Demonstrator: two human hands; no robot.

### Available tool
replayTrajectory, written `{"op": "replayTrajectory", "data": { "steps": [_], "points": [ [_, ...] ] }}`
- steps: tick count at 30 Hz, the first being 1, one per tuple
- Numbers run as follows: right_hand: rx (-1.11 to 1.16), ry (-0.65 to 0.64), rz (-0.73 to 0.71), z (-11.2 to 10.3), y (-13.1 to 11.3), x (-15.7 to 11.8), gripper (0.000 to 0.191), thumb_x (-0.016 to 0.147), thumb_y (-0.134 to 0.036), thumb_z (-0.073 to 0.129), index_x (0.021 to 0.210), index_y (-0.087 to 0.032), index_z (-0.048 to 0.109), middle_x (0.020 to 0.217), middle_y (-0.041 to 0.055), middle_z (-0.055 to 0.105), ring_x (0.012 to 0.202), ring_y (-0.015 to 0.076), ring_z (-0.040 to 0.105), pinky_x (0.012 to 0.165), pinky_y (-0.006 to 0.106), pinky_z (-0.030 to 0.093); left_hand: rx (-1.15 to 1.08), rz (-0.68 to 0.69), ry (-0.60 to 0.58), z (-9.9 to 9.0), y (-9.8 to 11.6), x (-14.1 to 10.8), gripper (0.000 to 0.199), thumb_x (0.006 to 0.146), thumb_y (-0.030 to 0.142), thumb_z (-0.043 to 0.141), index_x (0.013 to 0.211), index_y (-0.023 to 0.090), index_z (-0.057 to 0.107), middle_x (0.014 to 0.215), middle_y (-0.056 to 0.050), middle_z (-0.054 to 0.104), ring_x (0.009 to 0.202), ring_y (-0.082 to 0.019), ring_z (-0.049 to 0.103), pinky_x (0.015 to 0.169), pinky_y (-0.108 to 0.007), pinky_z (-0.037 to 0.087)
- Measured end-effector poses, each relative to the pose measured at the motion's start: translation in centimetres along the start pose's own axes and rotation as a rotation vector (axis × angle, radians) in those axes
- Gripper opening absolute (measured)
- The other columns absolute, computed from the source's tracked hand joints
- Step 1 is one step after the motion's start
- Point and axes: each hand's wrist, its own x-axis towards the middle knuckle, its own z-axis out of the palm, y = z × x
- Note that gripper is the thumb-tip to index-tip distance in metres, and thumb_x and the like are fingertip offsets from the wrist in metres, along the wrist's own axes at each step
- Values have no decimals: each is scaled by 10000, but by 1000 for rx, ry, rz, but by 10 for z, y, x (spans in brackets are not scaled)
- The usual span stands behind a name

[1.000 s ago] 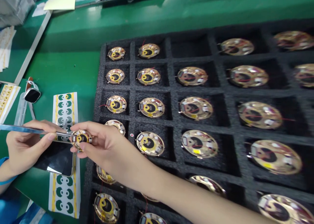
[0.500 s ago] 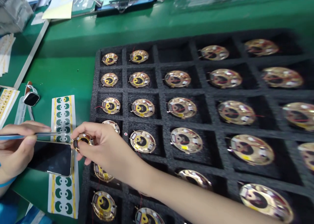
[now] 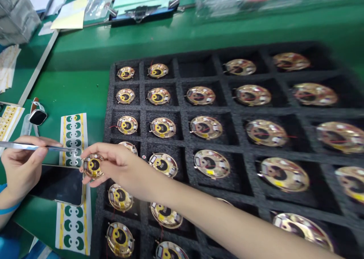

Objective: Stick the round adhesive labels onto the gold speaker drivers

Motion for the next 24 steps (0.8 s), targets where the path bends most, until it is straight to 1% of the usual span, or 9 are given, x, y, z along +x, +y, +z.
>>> {"op": "replayTrajectory", "data": {
  "steps": [3,6,12,15,17,18,20,22,24],
  "points": [
    [29,22,-19,1,5,2,179,831,-170,584,1007,-184,611,865,5,691,767,116,729,670,215,618,50,-18,10,0,1,0,51,832,293,727,876,270,717,803,2,749,775,-193,729,782,-353,612],
    [57,39,-4,3,5,3,204,771,-129,595,965,-190,612,807,-12,697,712,106,723,619,192,605,72,-33,17,0,1,0,80,825,324,732,866,258,714,785,-8,742,767,-202,729,781,-366,615],
    [49,30,51,5,-3,2,248,702,-62,594,916,-188,600,818,-22,694,692,90,717,635,179,588,-11,-19,-12,1,-1,2,46,840,237,717,883,251,720,840,-4,768,782,-176,740,783,-306,607],
    [-41,-1,7,8,-5,2,241,699,-100,563,920,-194,582,832,-14,686,700,107,725,646,212,599,3,-39,24,1,-3,3,38,823,222,731,860,222,724,832,-10,759,784,-164,733,774,-267,592],
    [-175,29,-41,7,-11,1,205,724,-168,548,925,-196,578,806,2,688,705,147,736,637,268,618,30,-60,60,-1,-4,5,40,807,229,742,835,206,726,817,-13,743,774,-154,719,758,-243,579],
    [-250,73,-70,3,-16,1,194,745,-204,543,935,-196,582,801,11,693,715,167,740,641,298,625,45,-69,70,-1,-4,6,48,801,235,746,824,199,724,810,-16,736,769,-152,711,748,-237,575],
    [-392,235,-136,-12,-32,0,203,803,-256,533,988,-202,596,836,26,703,763,187,739,693,334,626,78,-77,74,-2,-4,9,79,795,260,745,798,186,719,795,-27,727,762,-159,697,727,-240,568],
    [-539,473,-201,-38,-54,0,214,871,-267,519,1063,-218,601,932,33,699,841,182,721,775,333,604,108,-83,55,-2,-4,12,122,792,296,742,779,178,713,784,-41,724,763,-173,691,716,-253,565],
    [-691,719,-232,-72,-77,-1,198,909,-240,525,1087,-219,609,1034,39,681,888,184,697,794,319,581,125,-79,31,-3,-5,15,160,788,336,735,766,180,710,779,-45,724,759,-184,689,714,-268,563]
  ]
}}
